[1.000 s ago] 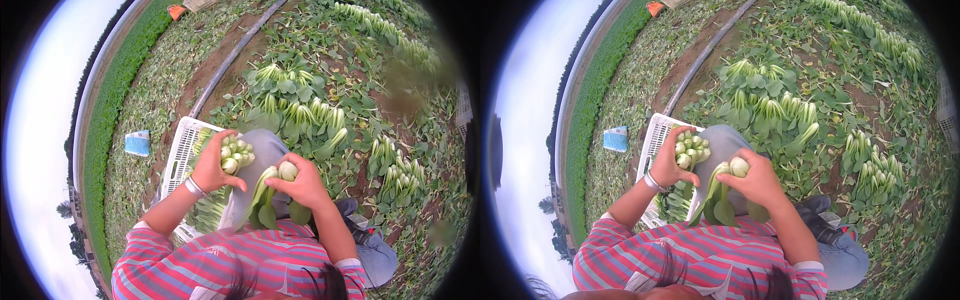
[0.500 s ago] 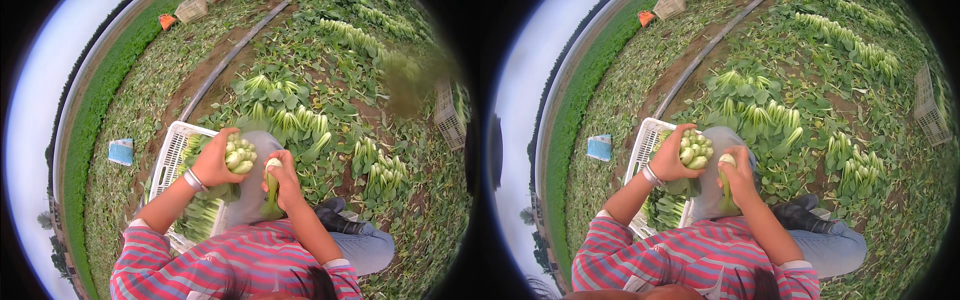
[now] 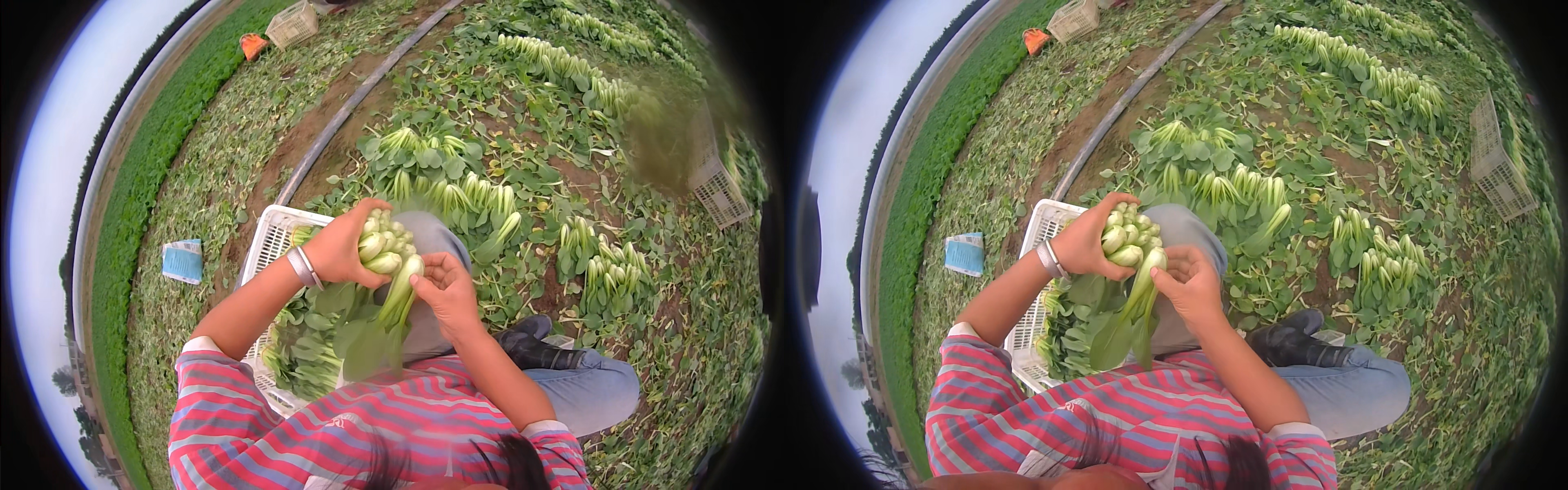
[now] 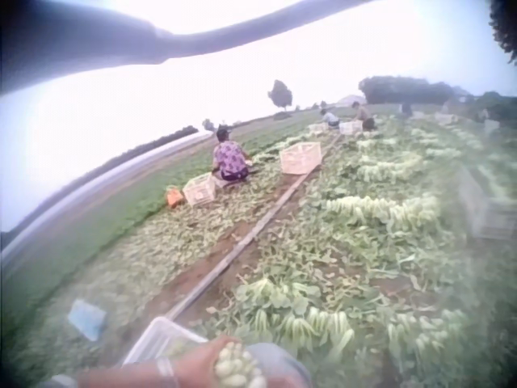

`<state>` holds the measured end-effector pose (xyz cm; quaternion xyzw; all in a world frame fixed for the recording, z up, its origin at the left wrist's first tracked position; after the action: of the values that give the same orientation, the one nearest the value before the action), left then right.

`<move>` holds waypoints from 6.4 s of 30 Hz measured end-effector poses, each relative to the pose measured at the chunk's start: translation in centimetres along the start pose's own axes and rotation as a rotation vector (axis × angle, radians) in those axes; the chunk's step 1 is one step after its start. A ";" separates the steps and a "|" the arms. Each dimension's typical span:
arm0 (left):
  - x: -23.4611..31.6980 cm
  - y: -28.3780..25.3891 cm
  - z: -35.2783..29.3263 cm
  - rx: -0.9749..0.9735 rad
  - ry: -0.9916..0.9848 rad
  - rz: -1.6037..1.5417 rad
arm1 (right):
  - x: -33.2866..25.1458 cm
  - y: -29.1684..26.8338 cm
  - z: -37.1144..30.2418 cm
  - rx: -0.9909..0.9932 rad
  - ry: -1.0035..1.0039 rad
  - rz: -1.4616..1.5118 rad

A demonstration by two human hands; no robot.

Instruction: The person sits on the ground in a field and sorts small green vegetables by hand. They pick up bunches from the ground, separate them, and place them into a white plastic basket.

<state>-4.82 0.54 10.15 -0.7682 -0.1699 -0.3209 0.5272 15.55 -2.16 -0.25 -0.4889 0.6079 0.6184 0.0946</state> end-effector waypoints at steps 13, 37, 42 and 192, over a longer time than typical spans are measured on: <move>2.0 -1.8 1.0 -0.173 0.143 0.130 | 2.9 3.4 -1.7 0.114 -0.336 -0.043; 1.5 8.4 1.4 0.322 0.122 0.073 | -12.9 -17.8 -7.0 0.398 -0.983 -0.902; 0.1 8.8 3.5 0.292 0.130 0.076 | -0.6 -51.1 -24.8 1.479 -0.114 -0.869; -14.3 8.8 -26.7 0.889 -0.339 -0.619 | -1.8 -24.7 -4.5 -0.005 0.389 -1.353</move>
<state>-18.43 -26.32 0.75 -0.4274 -0.5883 -0.2305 0.6467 36.22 0.94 -14.21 -0.8617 0.1747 0.3266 0.3467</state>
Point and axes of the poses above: each hand's wrist, its own z-axis towards the middle knuckle, its own y-axis out of the palm, x = y × z, the point moved 3 cm from there along z, towards the middle knuckle, and after that the axes turned 2 degrees about -x, right-handed, at the moved point
